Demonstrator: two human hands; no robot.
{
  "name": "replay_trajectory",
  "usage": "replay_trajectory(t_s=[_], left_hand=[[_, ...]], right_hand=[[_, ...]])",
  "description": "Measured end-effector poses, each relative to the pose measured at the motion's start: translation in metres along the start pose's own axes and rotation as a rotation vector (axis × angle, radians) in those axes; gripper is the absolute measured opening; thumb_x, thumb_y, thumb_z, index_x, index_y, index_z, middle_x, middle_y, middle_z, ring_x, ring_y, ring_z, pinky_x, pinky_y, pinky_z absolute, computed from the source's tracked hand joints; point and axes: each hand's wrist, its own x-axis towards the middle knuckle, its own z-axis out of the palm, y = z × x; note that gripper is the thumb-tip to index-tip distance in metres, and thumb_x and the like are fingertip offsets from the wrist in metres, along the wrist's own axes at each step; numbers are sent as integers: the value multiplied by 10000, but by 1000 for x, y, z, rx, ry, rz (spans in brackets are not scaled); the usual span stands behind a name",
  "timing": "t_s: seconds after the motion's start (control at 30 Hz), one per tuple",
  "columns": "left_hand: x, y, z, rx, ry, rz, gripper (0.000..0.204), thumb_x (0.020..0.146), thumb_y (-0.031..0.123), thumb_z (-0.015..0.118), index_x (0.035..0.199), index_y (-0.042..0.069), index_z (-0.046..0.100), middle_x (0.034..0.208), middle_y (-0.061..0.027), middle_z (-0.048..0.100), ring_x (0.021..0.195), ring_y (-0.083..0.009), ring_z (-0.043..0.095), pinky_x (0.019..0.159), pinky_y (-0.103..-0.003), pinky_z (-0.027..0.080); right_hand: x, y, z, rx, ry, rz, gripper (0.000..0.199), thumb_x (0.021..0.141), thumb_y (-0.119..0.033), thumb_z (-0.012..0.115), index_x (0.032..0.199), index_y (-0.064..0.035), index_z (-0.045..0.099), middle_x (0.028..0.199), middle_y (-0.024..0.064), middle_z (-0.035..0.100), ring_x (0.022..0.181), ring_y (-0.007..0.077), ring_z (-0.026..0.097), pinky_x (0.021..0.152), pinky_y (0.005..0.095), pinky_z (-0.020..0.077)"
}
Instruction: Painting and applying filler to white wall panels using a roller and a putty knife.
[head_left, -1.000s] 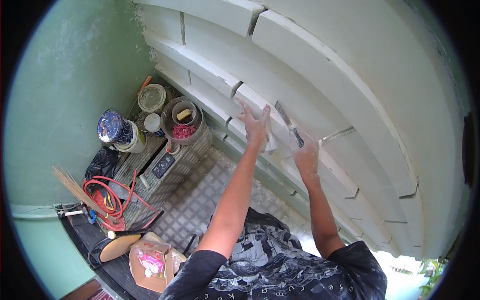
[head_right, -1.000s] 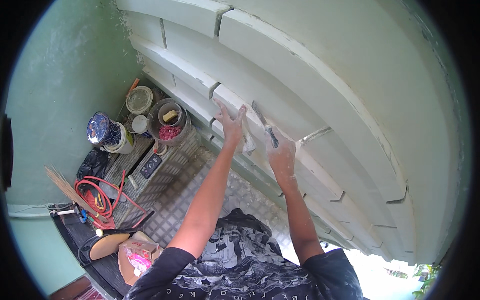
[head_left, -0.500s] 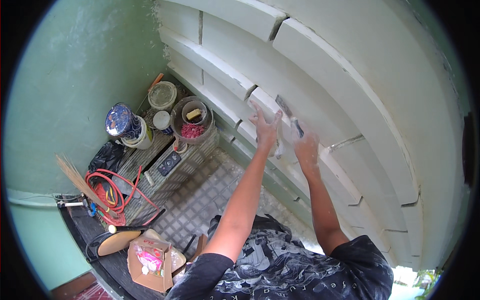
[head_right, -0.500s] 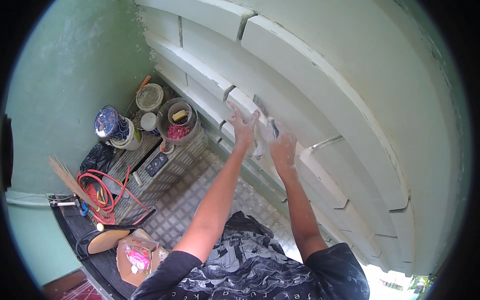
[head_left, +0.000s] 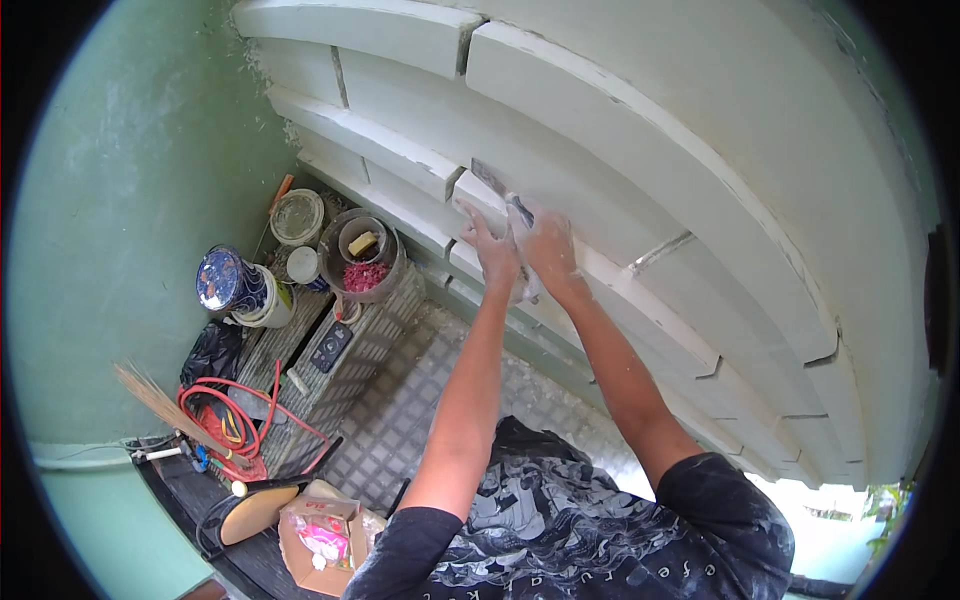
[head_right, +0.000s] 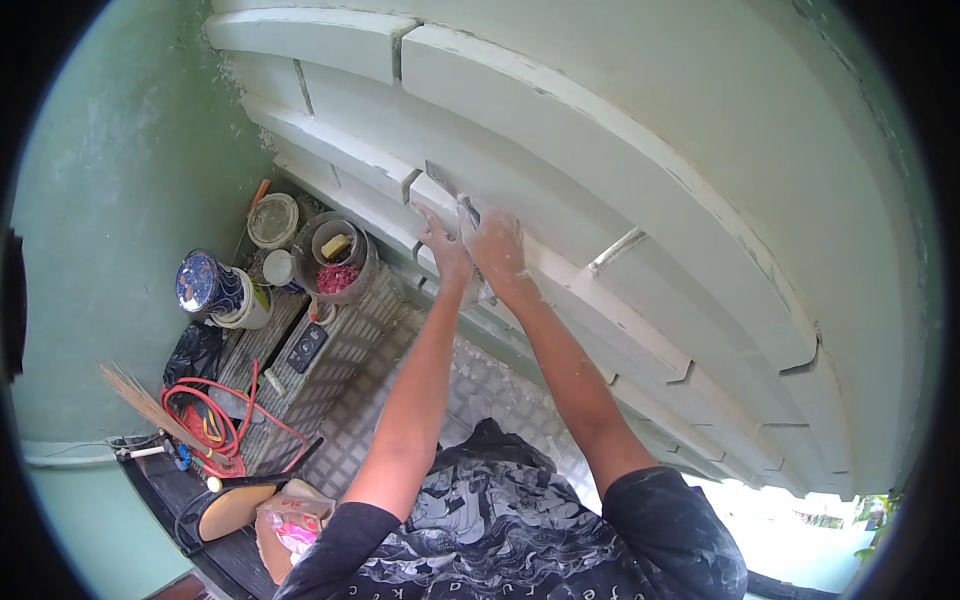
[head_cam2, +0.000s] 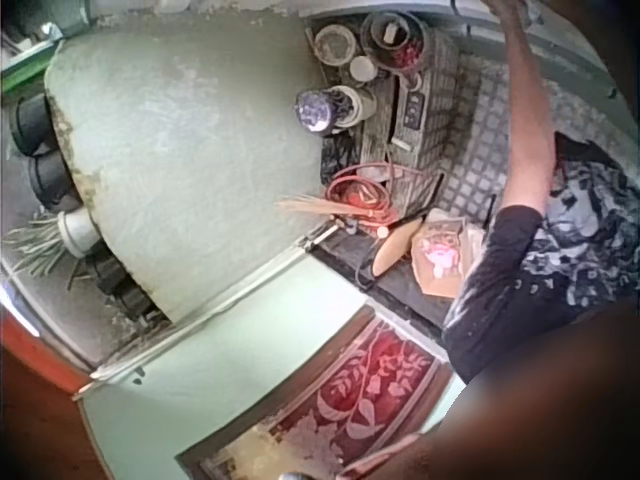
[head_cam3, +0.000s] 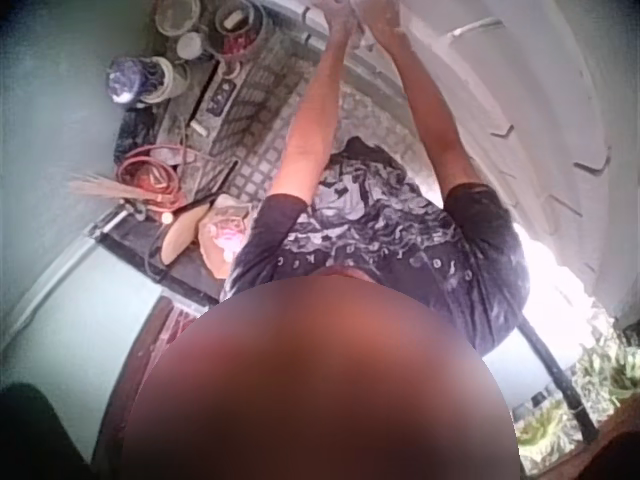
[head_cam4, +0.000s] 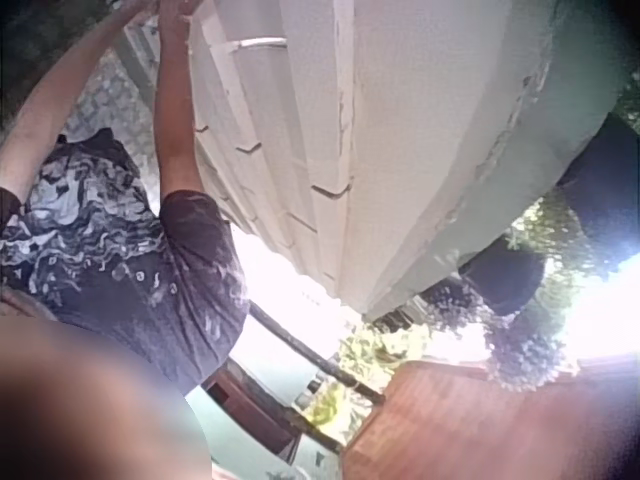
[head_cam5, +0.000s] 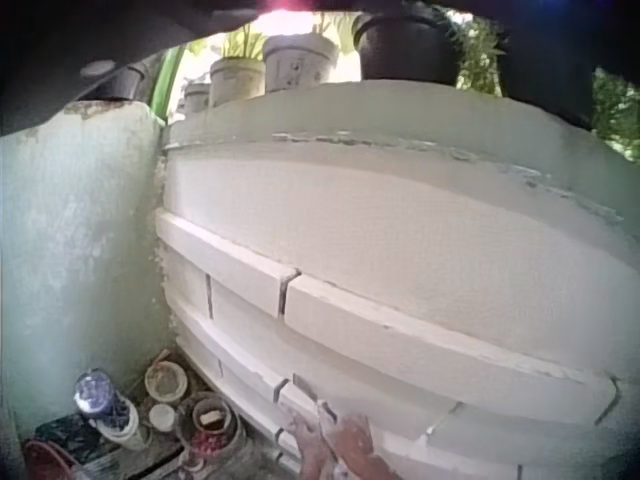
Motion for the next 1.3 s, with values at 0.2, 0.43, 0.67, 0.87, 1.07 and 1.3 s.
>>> replay_trajectory(t_s=[0.2, 0.43, 0.67, 0.87, 1.07, 1.3], left_hand=[[3, 4, -5, -23, 4, -54, 998, 877, 337, 674, 1541, 194, -57, 1411, -359, 184, 1274, -470, 342, 1069, -425, 314], [9, -17, -3, -94, -34, -7, 1018, 872, 335, 686, 1542, 173, -63, 1352, -323, 214, 1235, -409, 345, 1047, -407, 323], [-3, 4, -3, 9, 15, -4, 970, 904, 413, 638, 1545, 141, -37, 1277, -268, 277, 1148, -372, 378, 1016, -407, 320], [-3, 16, 0, 20, -21, -46, 972, 886, 425, 653, 1547, 134, 2, 1387, -290, 218, 1287, -397, 321, 1085, -423, 288], [1, 7, -5, 35, -8, -26, 999, 872, 450, 671, 1545, 116, 13, 1296, -293, 287, 1204, -410, 391, 1031, -432, 338], [0, 4, 4, 107, -67, -25, 1018, 847, 491, 680, 1542, 92, 52, 1309, -301, 312, 1218, -416, 393, 1042, -436, 327]], right_hand=[[-15, 18, -3, -22, 28, -62, 360, 906, -353, 581, 1064, -46, 684, 863, 196, 674, 821, 406, 624, 822, 472, 467], [22, -28, 14, 9, -55, -5, 322, 892, -280, 587, 1109, -61, 678, 991, 210, 666, 939, 405, 613, 888, 461, 455], [-77, 29, -88, 33, -14, 58, 313, 873, -250, 629, 1108, -46, 661, 843, 168, 677, 779, 361, 641, 762, 447, 480], [-123, 69, -129, -64, 71, 216, 291, 874, -265, 660, 1089, -72, 694, 909, 152, 693, 836, 327, 642, 811, 410, 461], [-112, 77, -130, -64, -5, 272, 302, 874, -287, 659, 1050, -47, 709, 914, 162, 701, 829, 323, 645, 827, 403, 458], [-102, 90, -111, -37, -8, 183, 317, 884, -316, 623, 1091, -86, 690, 890, 153, 695, 840, 358, 643, 816, 437, 476]])
